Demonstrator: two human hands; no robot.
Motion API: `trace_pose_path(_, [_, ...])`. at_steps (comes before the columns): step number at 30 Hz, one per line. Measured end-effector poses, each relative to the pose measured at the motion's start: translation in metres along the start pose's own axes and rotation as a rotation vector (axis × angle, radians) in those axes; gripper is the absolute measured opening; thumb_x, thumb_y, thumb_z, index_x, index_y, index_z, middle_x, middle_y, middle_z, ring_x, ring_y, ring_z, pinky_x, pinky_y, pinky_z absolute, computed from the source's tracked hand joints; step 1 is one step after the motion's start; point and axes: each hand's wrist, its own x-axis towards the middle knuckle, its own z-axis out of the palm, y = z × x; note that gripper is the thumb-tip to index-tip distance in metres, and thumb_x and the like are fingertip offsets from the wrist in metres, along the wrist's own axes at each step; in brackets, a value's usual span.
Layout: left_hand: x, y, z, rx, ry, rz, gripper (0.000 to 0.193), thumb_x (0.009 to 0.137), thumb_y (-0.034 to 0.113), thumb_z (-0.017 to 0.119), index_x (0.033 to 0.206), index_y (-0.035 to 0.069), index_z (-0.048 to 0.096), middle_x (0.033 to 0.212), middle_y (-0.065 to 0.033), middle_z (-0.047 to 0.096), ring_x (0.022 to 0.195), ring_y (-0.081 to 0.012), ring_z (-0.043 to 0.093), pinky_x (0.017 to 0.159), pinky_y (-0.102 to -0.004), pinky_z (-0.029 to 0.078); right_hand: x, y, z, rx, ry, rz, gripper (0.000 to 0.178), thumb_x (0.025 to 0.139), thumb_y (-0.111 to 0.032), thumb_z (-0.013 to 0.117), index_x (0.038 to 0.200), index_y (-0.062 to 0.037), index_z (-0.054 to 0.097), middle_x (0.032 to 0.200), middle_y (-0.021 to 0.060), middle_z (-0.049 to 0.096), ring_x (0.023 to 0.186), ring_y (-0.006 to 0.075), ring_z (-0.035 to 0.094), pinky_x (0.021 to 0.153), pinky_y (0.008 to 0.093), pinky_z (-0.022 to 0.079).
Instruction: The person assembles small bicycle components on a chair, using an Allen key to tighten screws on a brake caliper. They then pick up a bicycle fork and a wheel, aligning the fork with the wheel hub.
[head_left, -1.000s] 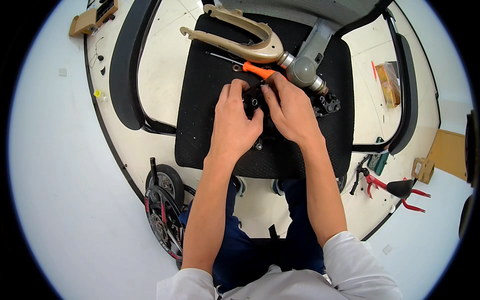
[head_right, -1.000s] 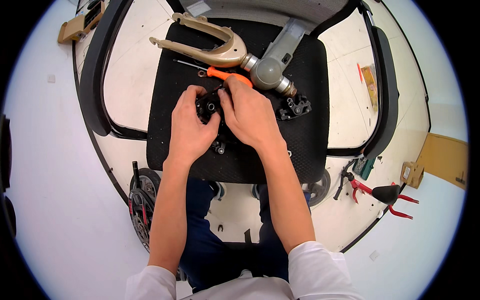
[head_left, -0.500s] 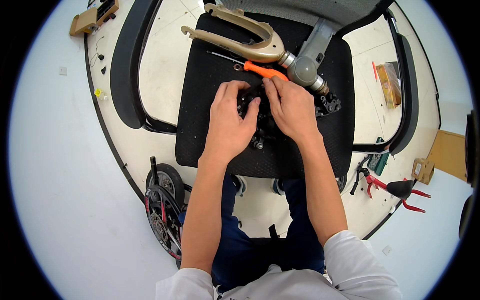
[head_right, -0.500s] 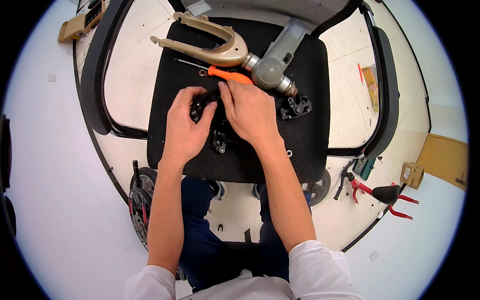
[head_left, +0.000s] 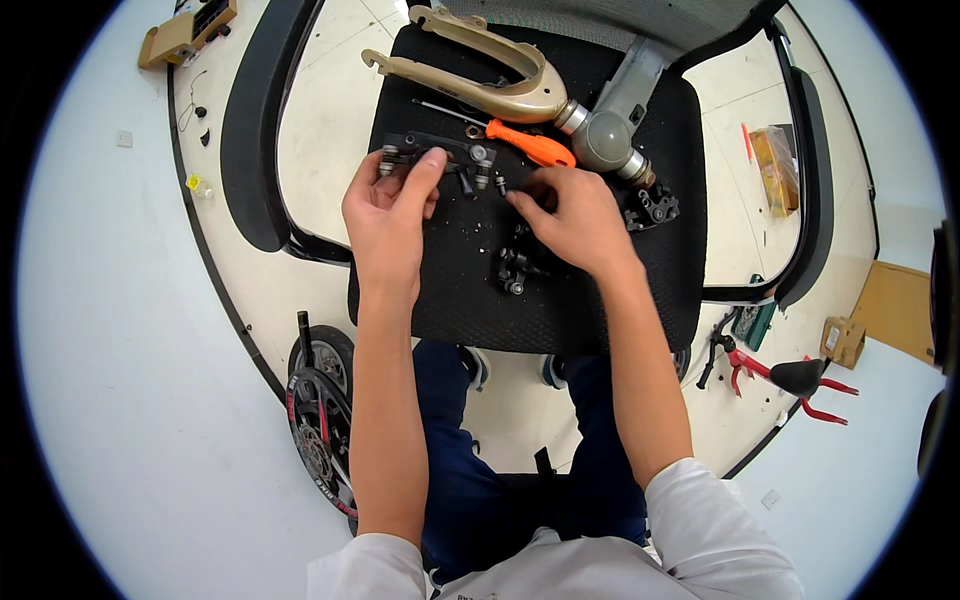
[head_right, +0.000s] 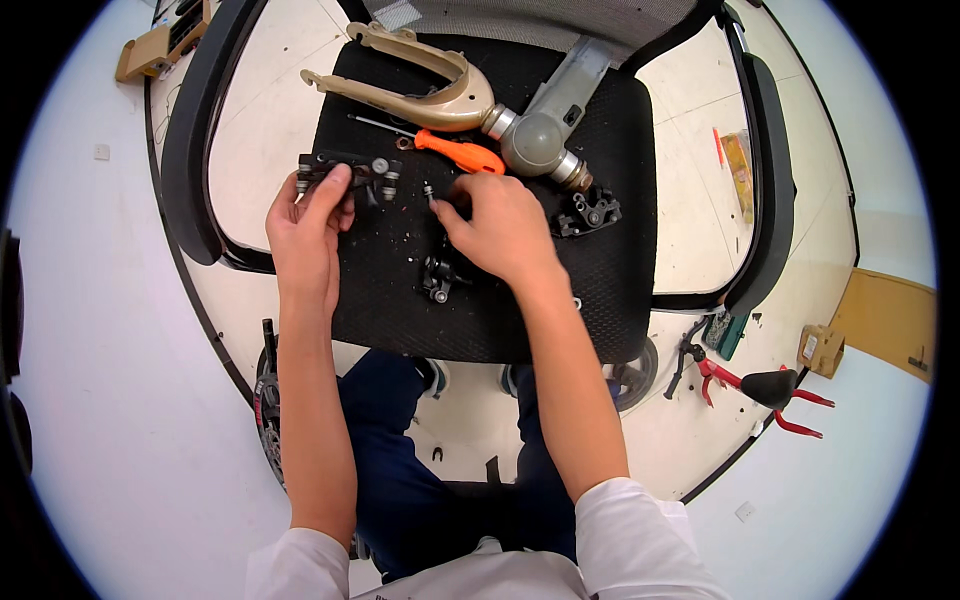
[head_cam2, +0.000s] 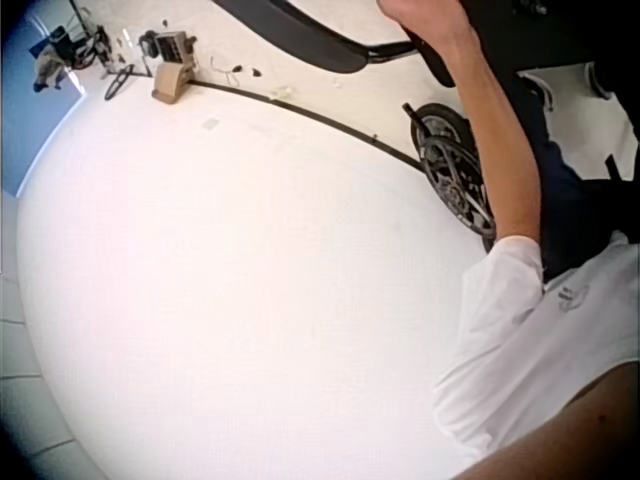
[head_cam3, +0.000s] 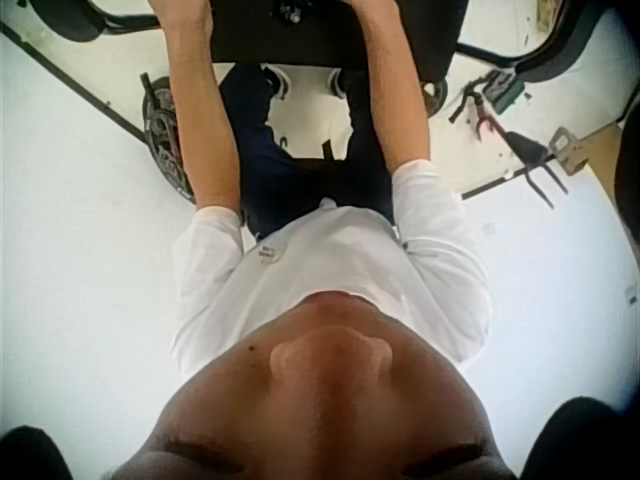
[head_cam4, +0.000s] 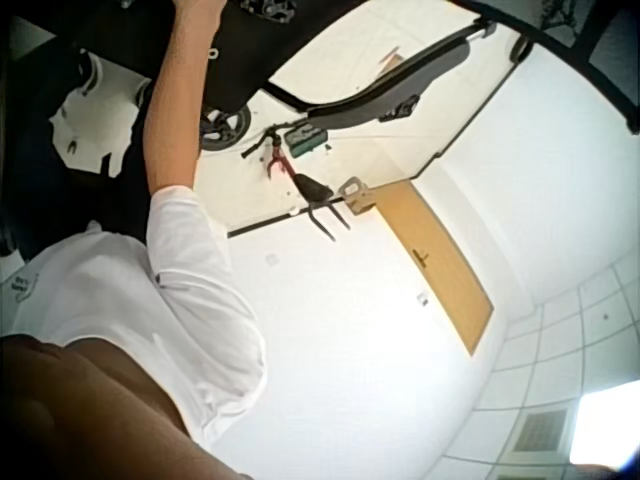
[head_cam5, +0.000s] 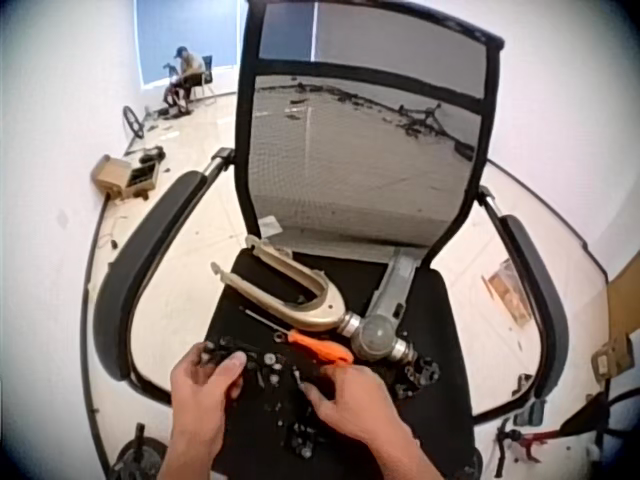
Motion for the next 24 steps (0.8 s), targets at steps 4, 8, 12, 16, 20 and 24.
trace_pose_path(4, [0.0,-0.001,0.003,-0.076,-0.014,-0.006,0.018,0.089,0.02,0.068,0.095,0.004,0.062,0.08,0.003,0.06,0.068,-0.0018,0.049,0.058,-0.0175,0.036,0.004,-0.02,0.027,-0.093,0.174,0.04,0.025,0.079,-0.021,0.072,0.094,-0.0012,0.07,0.075,0.0129,0.067,0.072,0.0303,0.067,0.068,0.0401,0.053])
trace_pose_path(8, [-0.002,-0.003,0.006,0.003,-0.099,-0.031,0.015,0.091,0.02,0.06,0.097,0.006,0.06,0.08,0.0046,0.057,0.069,-0.0009,0.05,0.057,-0.0166,0.035,0.009,-0.017,0.028,-0.005,0.142,0.112,0.021,0.08,-0.02,0.069,0.095,-0.0053,0.071,0.085,0.0152,0.07,0.083,0.0324,0.068,0.076,0.0405,0.054])
trace_pose_path(12, [-0.004,-0.007,-0.001,0.094,-0.242,-0.033,0.02,0.088,0.018,0.057,0.1,0.002,0.052,0.073,0.0021,0.053,0.064,-0.0031,0.047,0.055,-0.0194,0.035,0.014,-0.013,0.002,0.635,0.224,0.102,0.016,0.082,-0.005,0.069,0.097,0.0017,0.069,0.084,0.0095,0.071,0.075,0.015,0.068,0.071,0.0281,0.054])
trace_pose_path(16, [-0.01,-0.004,0.0,0.242,-0.318,-0.08,0.024,0.086,0.02,0.056,0.099,0.0,0.049,0.07,0.0012,0.05,0.06,-0.0039,0.043,0.053,-0.0213,0.033,0.001,-0.023,-0.025,0.886,-0.026,-0.014,0.019,0.081,-0.002,0.072,0.099,0.0035,0.069,0.089,0.0057,0.07,0.078,0.0089,0.066,0.073,0.023,0.054])
trace_pose_path(20, [-0.008,-0.008,0.002,0.263,-0.317,-0.012,0.022,0.083,0.017,0.053,0.095,-0.002,0.051,0.069,-0.0035,0.052,0.061,-0.01,0.046,0.057,-0.0271,0.038,0.0,-0.023,-0.02,0.808,-0.03,-0.088,0.018,0.079,-0.001,0.073,0.096,0.0042,0.07,0.088,0.0068,0.071,0.078,0.0113,0.067,0.073,0.0247,0.055])
trace_pose_path(24, [-0.009,-0.008,0.003,0.424,-0.327,0.002,0.024,0.081,0.016,0.053,0.093,-0.005,0.049,0.067,-0.0108,0.054,0.061,-0.0155,0.049,0.058,-0.0316,0.041,0.0,-0.023,-0.019,0.669,-0.048,-0.106,0.018,0.079,-0.003,0.072,0.095,0.0041,0.07,0.082,0.008,0.071,0.074,0.0132,0.068,0.069,0.0261,0.055])
